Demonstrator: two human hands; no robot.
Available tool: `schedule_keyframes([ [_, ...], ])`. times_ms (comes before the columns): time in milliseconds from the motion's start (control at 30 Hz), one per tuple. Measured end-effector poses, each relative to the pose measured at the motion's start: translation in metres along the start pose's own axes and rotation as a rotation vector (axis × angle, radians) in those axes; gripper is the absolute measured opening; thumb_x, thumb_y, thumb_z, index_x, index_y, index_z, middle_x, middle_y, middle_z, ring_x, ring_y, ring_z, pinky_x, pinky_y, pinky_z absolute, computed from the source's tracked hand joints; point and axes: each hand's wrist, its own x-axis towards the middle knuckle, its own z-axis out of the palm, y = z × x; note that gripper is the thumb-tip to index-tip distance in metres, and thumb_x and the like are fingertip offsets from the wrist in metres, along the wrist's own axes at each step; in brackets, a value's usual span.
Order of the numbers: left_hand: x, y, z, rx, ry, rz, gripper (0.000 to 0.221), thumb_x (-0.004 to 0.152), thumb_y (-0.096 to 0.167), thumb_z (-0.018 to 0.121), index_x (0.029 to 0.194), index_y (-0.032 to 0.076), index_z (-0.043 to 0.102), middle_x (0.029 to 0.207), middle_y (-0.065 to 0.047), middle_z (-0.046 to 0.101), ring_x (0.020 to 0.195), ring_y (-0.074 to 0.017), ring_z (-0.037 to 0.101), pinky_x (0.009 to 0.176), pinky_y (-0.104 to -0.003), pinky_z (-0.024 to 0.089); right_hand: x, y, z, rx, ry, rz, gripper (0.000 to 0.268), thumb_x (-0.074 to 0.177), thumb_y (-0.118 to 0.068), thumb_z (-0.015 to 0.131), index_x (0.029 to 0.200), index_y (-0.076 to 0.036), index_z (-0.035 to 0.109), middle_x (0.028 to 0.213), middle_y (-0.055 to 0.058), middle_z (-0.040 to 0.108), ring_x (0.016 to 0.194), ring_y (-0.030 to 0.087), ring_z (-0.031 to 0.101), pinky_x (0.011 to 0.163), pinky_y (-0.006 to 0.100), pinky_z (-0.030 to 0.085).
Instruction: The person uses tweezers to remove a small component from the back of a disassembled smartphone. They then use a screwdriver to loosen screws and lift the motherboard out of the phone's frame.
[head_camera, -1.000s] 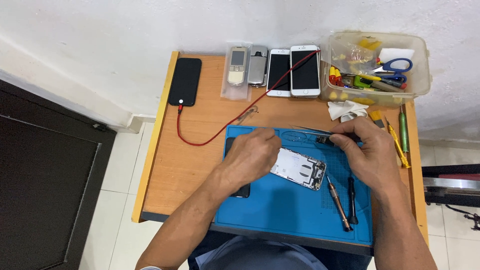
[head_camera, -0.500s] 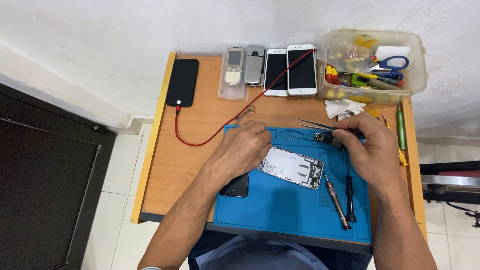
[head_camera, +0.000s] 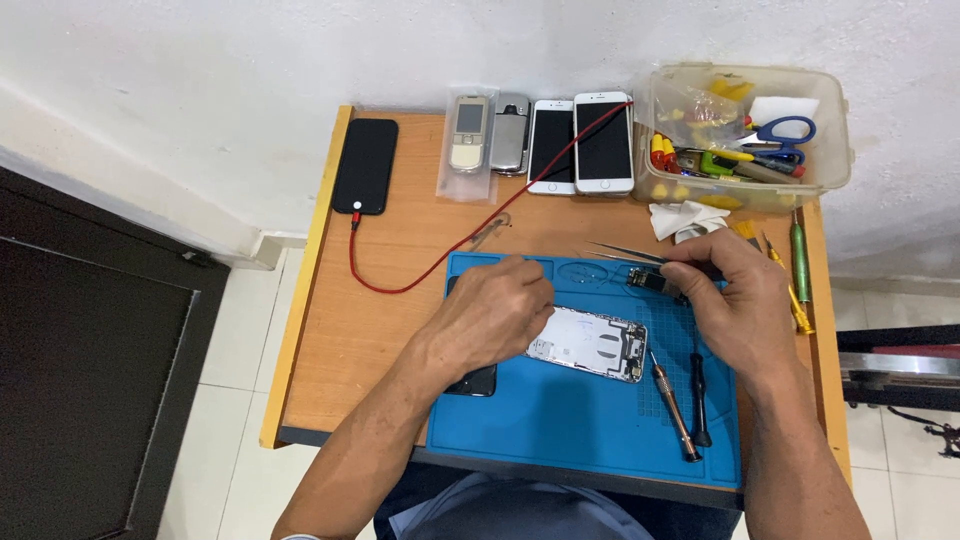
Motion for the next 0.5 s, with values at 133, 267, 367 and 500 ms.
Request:
schedule_keyframes([
  [133, -0.006, 0.007, 0.019, 0.096, 0.016, -0.013, 0.027, 0.103, 0.004, 0.072, 0.079, 0.012, 0.064, 0.084, -0.006, 0.06, 0.077, -0.0279, 0.06, 0.061, -0.041, 0.052, 0.0, 0.001, 0.0, 0.008, 0.0, -0.004, 0.009, 0.11, -0.013, 0.078, 0.118, -0.008, 0.08, 0.104, 0.007, 0.078, 0.097, 0.023, 0.071, 0.081, 0.041, 0.054],
  [267, -0.01, 0.015, 0.038, 0.232, -0.006, -0.06, 0.026, 0.082, -0.009, 0.074, 0.075, 0.014, 0.063, 0.079, -0.006, 0.059, 0.075, -0.0258, 0.057, 0.05, -0.039, 0.047, 0.001, -0.001, -0.001, 0.028, -0.009, 0.016, 0.009, 0.11, -0.012, 0.077, 0.117, -0.007, 0.08, 0.103, 0.008, 0.078, 0.093, 0.023, 0.072, 0.08, 0.04, 0.057],
  [367, -0.012, 0.018, 0.047, 0.299, -0.014, -0.113, 0.021, 0.078, -0.007, 0.074, 0.08, 0.013, 0.069, 0.082, -0.007, 0.063, 0.079, -0.0276, 0.061, 0.052, -0.039, 0.051, 0.001, -0.003, 0.001, 0.033, -0.019, 0.015, 0.01, 0.11, -0.012, 0.077, 0.118, -0.006, 0.081, 0.104, 0.008, 0.079, 0.093, 0.023, 0.073, 0.08, 0.039, 0.058],
  [500, -0.013, 0.023, 0.047, 0.391, 0.015, -0.073, 0.031, 0.072, -0.017, 0.068, 0.086, 0.011, 0.066, 0.084, -0.009, 0.06, 0.077, -0.0261, 0.056, 0.049, -0.037, 0.044, 0.001, 0.0, 0.002, 0.026, -0.011, 0.001, 0.01, 0.111, -0.014, 0.078, 0.117, -0.007, 0.081, 0.106, 0.007, 0.079, 0.096, 0.023, 0.073, 0.081, 0.039, 0.058],
])
